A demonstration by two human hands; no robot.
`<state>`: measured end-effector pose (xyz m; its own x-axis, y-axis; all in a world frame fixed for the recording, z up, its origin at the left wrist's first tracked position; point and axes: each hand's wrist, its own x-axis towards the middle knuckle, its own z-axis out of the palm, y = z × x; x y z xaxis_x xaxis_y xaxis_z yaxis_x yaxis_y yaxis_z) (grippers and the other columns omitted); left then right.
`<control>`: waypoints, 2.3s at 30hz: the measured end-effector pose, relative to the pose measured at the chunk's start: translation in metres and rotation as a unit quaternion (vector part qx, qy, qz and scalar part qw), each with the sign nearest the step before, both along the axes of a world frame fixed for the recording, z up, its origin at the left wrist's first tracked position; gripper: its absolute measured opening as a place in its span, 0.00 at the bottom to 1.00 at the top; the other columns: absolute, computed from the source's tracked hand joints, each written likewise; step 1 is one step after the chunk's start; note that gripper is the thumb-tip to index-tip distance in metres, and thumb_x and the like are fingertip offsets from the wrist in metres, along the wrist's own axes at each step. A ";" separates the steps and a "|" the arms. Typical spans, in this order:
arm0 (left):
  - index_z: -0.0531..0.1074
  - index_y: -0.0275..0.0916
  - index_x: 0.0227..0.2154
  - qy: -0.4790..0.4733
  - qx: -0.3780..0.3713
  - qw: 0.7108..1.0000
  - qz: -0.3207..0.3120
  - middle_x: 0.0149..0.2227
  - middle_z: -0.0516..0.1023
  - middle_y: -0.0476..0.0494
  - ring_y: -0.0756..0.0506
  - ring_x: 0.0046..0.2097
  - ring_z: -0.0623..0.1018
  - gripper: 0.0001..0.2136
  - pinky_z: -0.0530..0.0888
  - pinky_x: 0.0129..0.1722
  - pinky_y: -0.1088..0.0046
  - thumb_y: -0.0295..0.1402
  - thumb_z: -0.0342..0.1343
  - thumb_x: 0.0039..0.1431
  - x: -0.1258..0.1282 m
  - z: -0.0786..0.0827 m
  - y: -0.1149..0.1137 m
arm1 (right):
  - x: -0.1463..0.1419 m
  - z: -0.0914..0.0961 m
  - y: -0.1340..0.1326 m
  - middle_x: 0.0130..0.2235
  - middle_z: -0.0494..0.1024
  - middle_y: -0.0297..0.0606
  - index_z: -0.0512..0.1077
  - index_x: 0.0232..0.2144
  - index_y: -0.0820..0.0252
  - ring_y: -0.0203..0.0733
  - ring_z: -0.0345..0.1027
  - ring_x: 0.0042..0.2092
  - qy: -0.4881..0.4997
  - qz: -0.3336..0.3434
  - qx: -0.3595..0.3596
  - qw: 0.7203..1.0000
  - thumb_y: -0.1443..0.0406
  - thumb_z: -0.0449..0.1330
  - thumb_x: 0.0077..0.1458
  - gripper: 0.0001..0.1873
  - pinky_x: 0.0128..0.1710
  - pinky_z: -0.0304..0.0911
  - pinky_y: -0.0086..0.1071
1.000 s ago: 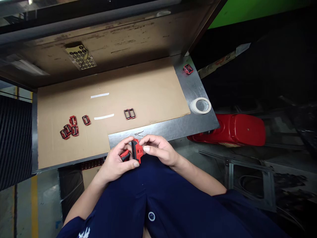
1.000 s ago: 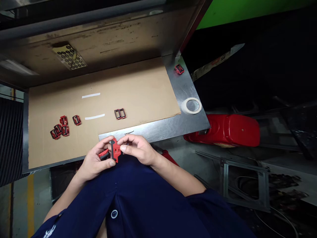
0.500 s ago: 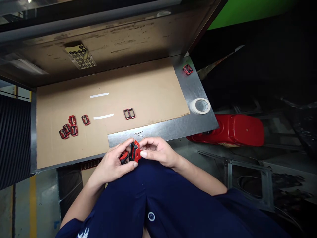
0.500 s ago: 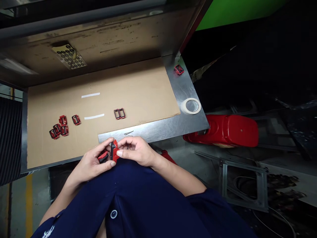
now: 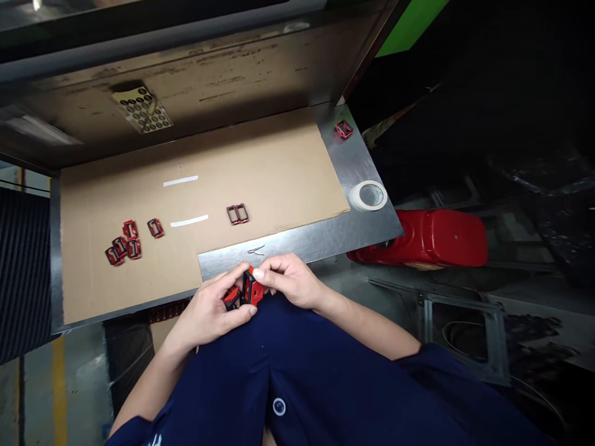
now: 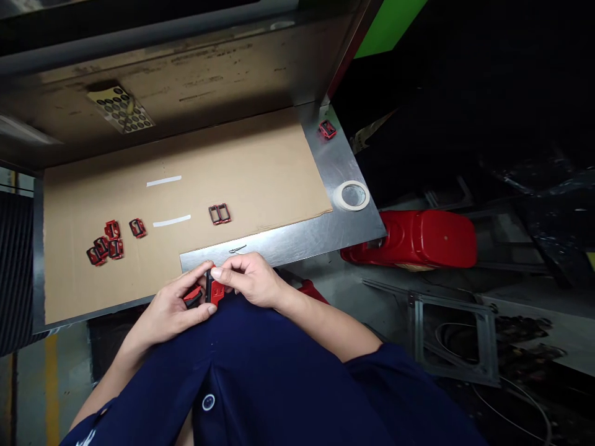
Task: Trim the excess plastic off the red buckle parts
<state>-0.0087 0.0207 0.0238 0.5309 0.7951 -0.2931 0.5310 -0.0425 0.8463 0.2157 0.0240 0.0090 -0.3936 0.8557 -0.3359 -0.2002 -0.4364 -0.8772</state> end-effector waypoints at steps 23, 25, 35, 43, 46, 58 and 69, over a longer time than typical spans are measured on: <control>0.66 0.40 0.64 -0.019 0.044 0.999 0.011 0.52 0.80 0.36 0.39 0.50 0.82 0.31 0.79 0.50 0.62 0.39 0.63 0.59 0.000 0.000 -0.002 | 0.001 -0.012 -0.007 0.29 0.80 0.38 0.80 0.37 0.66 0.35 0.74 0.28 0.128 0.013 -0.043 0.991 0.54 0.67 0.56 0.18 0.29 0.70 0.28; 0.65 0.39 0.65 -0.039 -0.005 0.999 0.022 0.50 0.81 0.37 0.39 0.48 0.82 0.32 0.79 0.49 0.62 0.40 0.62 0.59 -0.001 -0.004 -0.002 | 0.001 -0.011 -0.007 0.30 0.80 0.37 0.80 0.38 0.66 0.35 0.73 0.29 0.121 0.021 -0.055 0.991 0.55 0.69 0.54 0.18 0.29 0.70 0.28; 0.63 0.42 0.66 -0.081 -0.094 0.990 0.073 0.54 0.78 0.38 0.40 0.53 0.80 0.33 0.74 0.58 0.59 0.38 0.64 0.59 0.000 -0.015 -0.001 | -0.004 -0.006 -0.007 0.34 0.80 0.36 0.81 0.36 0.61 0.35 0.72 0.34 0.022 -0.001 0.052 0.998 0.60 0.71 0.53 0.11 0.36 0.69 0.29; 0.73 0.38 0.55 -0.139 -0.139 0.963 0.182 0.45 0.81 0.40 0.46 0.40 0.80 0.23 0.78 0.44 0.69 0.42 0.63 0.60 0.000 -0.021 -0.001 | -0.002 -0.006 -0.007 0.34 0.82 0.38 0.83 0.37 0.58 0.38 0.76 0.34 -0.093 -0.045 0.238 0.966 0.64 0.68 0.57 0.06 0.36 0.72 0.32; 0.78 0.36 0.40 -0.164 -0.111 0.946 0.257 0.32 0.79 0.44 0.50 0.29 0.75 0.15 0.76 0.34 0.71 0.44 0.59 0.63 0.001 -0.024 0.001 | -0.002 -0.006 -0.007 0.34 0.83 0.38 0.83 0.37 0.57 0.39 0.78 0.35 -0.095 -0.055 0.274 0.955 0.66 0.68 0.57 0.05 0.38 0.74 0.32; 0.69 0.38 0.57 -0.122 -0.144 0.969 0.159 0.46 0.79 0.40 0.45 0.42 0.79 0.21 0.76 0.46 0.69 0.38 0.58 0.62 0.000 -0.002 -0.002 | -0.002 -0.008 -0.006 0.38 0.84 0.42 0.84 0.37 0.57 0.41 0.80 0.39 -0.152 -0.033 0.353 0.922 0.69 0.66 0.58 0.06 0.40 0.76 0.33; 0.67 0.41 0.63 -0.037 -0.092 0.984 0.146 0.56 0.77 0.35 0.36 0.54 0.78 0.38 0.77 0.53 0.59 0.44 0.71 0.48 0.007 0.007 -0.002 | -0.001 -0.010 -0.003 0.40 0.84 0.42 0.83 0.37 0.57 0.40 0.80 0.39 -0.160 -0.033 0.403 0.900 0.70 0.65 0.58 0.07 0.40 0.76 0.32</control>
<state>-0.0019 0.0188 0.0303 0.3131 0.8539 -0.4157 0.4350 0.2602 0.8620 0.2149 0.0207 -0.0009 -0.3256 0.8906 0.3174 0.1175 0.3712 -0.9211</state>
